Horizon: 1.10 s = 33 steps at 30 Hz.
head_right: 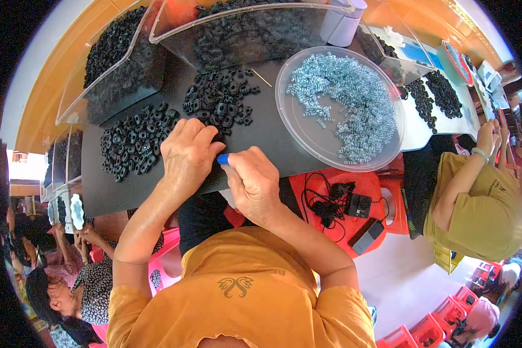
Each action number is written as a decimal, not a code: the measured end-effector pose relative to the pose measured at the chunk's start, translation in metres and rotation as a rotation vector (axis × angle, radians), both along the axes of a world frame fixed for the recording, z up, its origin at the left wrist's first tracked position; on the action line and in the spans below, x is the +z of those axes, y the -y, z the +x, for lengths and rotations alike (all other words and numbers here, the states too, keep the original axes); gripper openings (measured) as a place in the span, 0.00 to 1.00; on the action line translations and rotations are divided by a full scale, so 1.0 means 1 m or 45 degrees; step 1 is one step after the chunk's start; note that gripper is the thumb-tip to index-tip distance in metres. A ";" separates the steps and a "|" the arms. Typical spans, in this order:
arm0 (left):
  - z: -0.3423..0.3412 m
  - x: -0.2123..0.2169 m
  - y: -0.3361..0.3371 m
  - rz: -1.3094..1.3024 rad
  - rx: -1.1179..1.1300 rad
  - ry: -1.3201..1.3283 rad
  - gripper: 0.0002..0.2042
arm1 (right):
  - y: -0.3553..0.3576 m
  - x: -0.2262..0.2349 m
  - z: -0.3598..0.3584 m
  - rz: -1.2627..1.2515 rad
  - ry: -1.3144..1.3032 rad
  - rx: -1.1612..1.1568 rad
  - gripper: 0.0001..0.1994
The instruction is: Manually inserting small pins into black plastic gear-like components as part of a factory assembly line.
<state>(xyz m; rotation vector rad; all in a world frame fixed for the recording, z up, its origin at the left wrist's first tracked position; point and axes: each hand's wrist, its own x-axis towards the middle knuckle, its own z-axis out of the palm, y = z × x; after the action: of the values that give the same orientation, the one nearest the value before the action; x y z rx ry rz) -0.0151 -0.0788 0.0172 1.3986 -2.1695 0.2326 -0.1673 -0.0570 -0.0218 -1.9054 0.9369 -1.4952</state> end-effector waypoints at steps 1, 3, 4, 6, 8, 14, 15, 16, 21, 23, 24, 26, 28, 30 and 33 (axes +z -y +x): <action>0.000 0.000 0.002 0.040 0.027 0.029 0.12 | 0.000 0.000 0.000 -0.025 0.007 -0.004 0.08; -0.001 -0.002 0.005 0.050 0.046 0.052 0.12 | 0.001 -0.001 0.000 -0.036 0.005 -0.004 0.08; -0.001 -0.002 0.006 0.059 0.061 0.074 0.11 | 0.001 -0.001 0.000 -0.048 0.003 -0.006 0.08; -0.002 -0.002 0.006 0.057 0.052 0.086 0.10 | 0.001 -0.002 0.000 -0.053 0.007 -0.005 0.08; -0.002 0.000 0.004 0.056 0.041 0.097 0.10 | 0.001 -0.002 0.000 -0.059 0.011 -0.006 0.09; 0.001 0.010 -0.018 0.161 -0.028 -0.565 0.07 | 0.000 0.001 0.001 0.042 0.140 -0.012 0.10; 0.002 0.010 -0.024 0.320 0.001 -0.714 0.06 | -0.001 0.005 0.000 0.096 0.131 -0.021 0.09; 0.002 0.011 -0.028 0.321 0.004 -0.716 0.06 | -0.001 0.006 0.000 0.149 0.122 -0.030 0.09; -0.003 0.005 -0.038 0.452 0.019 -1.059 0.05 | -0.002 0.005 0.001 0.199 0.151 0.008 0.08; -0.006 0.001 -0.042 0.422 -0.002 -1.070 0.05 | -0.003 0.005 0.001 0.231 0.163 0.021 0.08; -0.007 -0.001 -0.042 0.394 -0.024 -1.077 0.06 | -0.003 0.004 0.001 0.225 0.185 0.019 0.08; -0.010 -0.004 -0.043 0.368 -0.040 -1.066 0.07 | -0.003 0.003 0.002 0.217 0.206 0.018 0.08; -0.012 -0.006 -0.045 0.403 -0.025 -1.168 0.07 | -0.004 0.003 0.002 0.151 0.172 0.002 0.08; -0.012 -0.012 -0.047 0.446 -0.039 -1.302 0.06 | -0.004 0.003 0.002 0.129 0.168 0.025 0.08; -0.013 -0.013 -0.049 0.537 -0.068 -1.531 0.06 | -0.003 0.005 0.001 0.098 0.134 0.060 0.09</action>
<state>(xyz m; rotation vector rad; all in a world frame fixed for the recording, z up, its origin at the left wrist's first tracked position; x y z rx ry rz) -0.0277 -0.0301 0.0042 1.1712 -1.2321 -0.9092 -0.1660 -0.0542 -0.0170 -1.7647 0.8832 -1.4946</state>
